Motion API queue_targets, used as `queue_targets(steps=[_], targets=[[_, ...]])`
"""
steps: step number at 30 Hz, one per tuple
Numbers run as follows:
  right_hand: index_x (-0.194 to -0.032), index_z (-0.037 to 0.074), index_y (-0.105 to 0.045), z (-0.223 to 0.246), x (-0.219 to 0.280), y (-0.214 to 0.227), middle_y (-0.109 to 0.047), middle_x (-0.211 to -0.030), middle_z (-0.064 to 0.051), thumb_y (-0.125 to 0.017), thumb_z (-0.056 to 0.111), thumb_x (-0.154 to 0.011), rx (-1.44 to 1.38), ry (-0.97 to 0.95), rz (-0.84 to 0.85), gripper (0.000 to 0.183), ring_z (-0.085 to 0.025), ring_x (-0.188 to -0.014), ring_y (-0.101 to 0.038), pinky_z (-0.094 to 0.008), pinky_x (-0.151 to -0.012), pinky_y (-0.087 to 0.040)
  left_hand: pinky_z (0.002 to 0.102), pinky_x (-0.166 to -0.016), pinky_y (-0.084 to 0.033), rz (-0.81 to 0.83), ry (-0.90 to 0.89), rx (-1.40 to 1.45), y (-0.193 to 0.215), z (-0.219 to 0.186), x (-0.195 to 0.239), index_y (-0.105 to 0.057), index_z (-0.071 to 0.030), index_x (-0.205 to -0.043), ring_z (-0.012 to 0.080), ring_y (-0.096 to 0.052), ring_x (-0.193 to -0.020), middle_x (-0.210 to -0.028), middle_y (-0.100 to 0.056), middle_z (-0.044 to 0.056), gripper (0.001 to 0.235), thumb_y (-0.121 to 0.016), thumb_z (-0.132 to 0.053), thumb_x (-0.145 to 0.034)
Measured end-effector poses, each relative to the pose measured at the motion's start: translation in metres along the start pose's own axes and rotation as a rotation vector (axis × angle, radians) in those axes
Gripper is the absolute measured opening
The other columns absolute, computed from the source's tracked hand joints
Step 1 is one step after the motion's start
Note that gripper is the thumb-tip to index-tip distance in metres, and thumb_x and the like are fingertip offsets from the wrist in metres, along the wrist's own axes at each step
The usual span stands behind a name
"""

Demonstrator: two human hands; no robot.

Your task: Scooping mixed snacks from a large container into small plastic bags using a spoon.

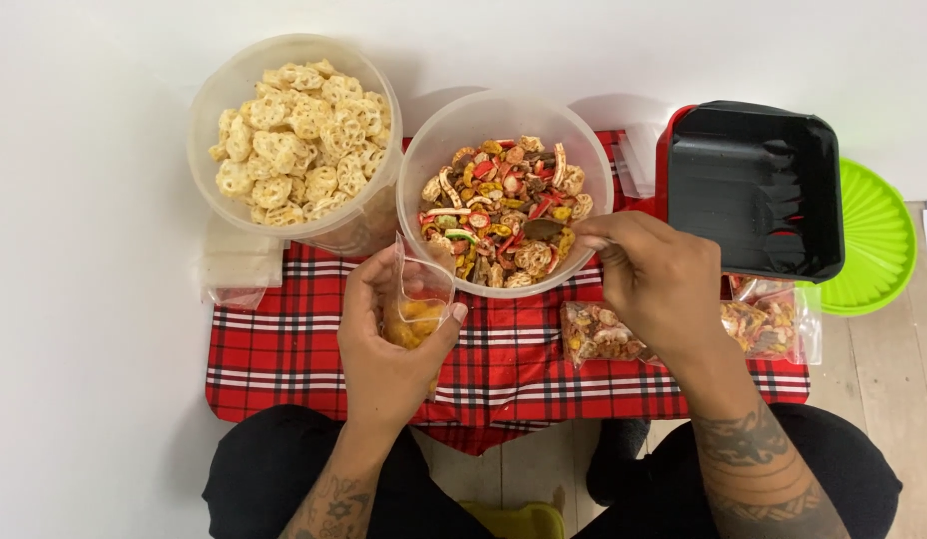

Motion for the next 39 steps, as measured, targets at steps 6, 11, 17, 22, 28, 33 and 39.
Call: queue_targets(steps=[6, 11, 17, 22, 28, 33, 39], targets=[[-0.112, 0.010, -0.081, 0.011, 0.002, 0.027, -0.077, -0.097, -0.005, -0.068, 0.007, -0.110, 0.129, 0.061, -0.152, 0.013, -0.033, -0.080, -0.075, -0.037, -0.067, -0.057, 0.053, -0.092, -0.054, 0.008, -0.009, -0.002, 0.002, -0.003, 0.000, -0.051, 0.003, -0.134, 0.0343, -0.064, -0.102, -0.111, -0.061, 0.023, 0.073, -0.087, -0.007, -0.072], [-0.115, 0.002, -0.081, 0.019, 0.009, 0.017, -0.074, -0.089, -0.015, -0.073, -0.001, -0.104, 0.246, 0.033, -0.135, 0.014, -0.033, -0.067, -0.071, -0.038, -0.058, -0.055, 0.052, -0.092, -0.054, 0.012, -0.006, -0.009, 0.002, -0.001, 0.000, -0.051, 0.003, -0.134, 0.0346, -0.065, -0.102, -0.111, -0.061, 0.023, 0.073, -0.087, -0.007, -0.071], [-0.111, 0.004, -0.081, 0.036, 0.007, 0.010, -0.073, -0.077, -0.010, -0.067, 0.007, -0.106, 0.228, -0.045, -0.087, 0.015, -0.032, -0.060, -0.070, -0.037, -0.053, -0.053, 0.050, -0.091, -0.055, -0.001, 0.000, 0.008, 0.003, -0.002, 0.001, -0.052, 0.002, -0.134, 0.0320, -0.064, -0.101, -0.111, -0.062, 0.022, 0.073, -0.087, -0.006, -0.071], [-0.106, -0.002, -0.079, 0.016, 0.010, 0.006, -0.075, -0.079, -0.018, -0.063, 0.001, -0.104, -0.132, -0.138, -0.089, 0.016, -0.032, -0.058, -0.071, -0.038, -0.051, -0.054, 0.051, -0.090, -0.056, -0.002, 0.006, 0.014, 0.004, -0.004, 0.001, -0.052, 0.002, -0.134, 0.0326, -0.064, -0.101, -0.111, -0.062, 0.023, 0.073, -0.087, -0.006, -0.070], [-0.109, -0.002, -0.079, 0.006, -0.002, 0.020, -0.071, -0.091, -0.020, -0.064, 0.001, -0.107, -0.299, -0.147, -0.074, 0.015, -0.027, -0.062, -0.070, -0.038, -0.057, -0.055, 0.050, -0.090, -0.056, -0.033, 0.007, 0.011, 0.011, -0.003, -0.004, -0.054, 0.001, -0.135, 0.0321, -0.066, -0.102, -0.110, -0.064, 0.021, 0.074, -0.088, -0.008, -0.069], [-0.112, -0.002, -0.071, -0.008, 0.007, -0.005, -0.067, -0.084, -0.016, -0.053, 0.013, -0.111, -0.670, -0.422, -0.043, 0.024, -0.021, -0.064, -0.069, -0.031, -0.056, -0.058, 0.048, -0.089, -0.056, -0.082, -0.013, 0.039, 0.020, -0.002, -0.009, -0.052, 0.001, -0.135, 0.0319, -0.065, -0.102, -0.111, -0.062, 0.022, 0.075, -0.089, -0.008, -0.071], [-0.109, -0.003, -0.073, -0.001, 0.019, -0.016, -0.068, -0.079, -0.018, -0.058, 0.016, -0.110, -0.599, -0.385, -0.034, 0.025, -0.021, -0.070, -0.070, -0.032, -0.062, -0.056, 0.041, -0.092, -0.057, -0.152, -0.082, 0.063, 0.033, -0.001, -0.016, -0.052, -0.003, -0.137, 0.0251, -0.069, -0.101, -0.110, -0.065, 0.017, 0.071, -0.088, -0.011, -0.076]])
Point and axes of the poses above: each hand's wrist, its own x-axis away from the middle knuckle, its own y-axis out of the back of the hand, z = x × y, the point moved 9 cm from there along -x, towards the middle knuckle
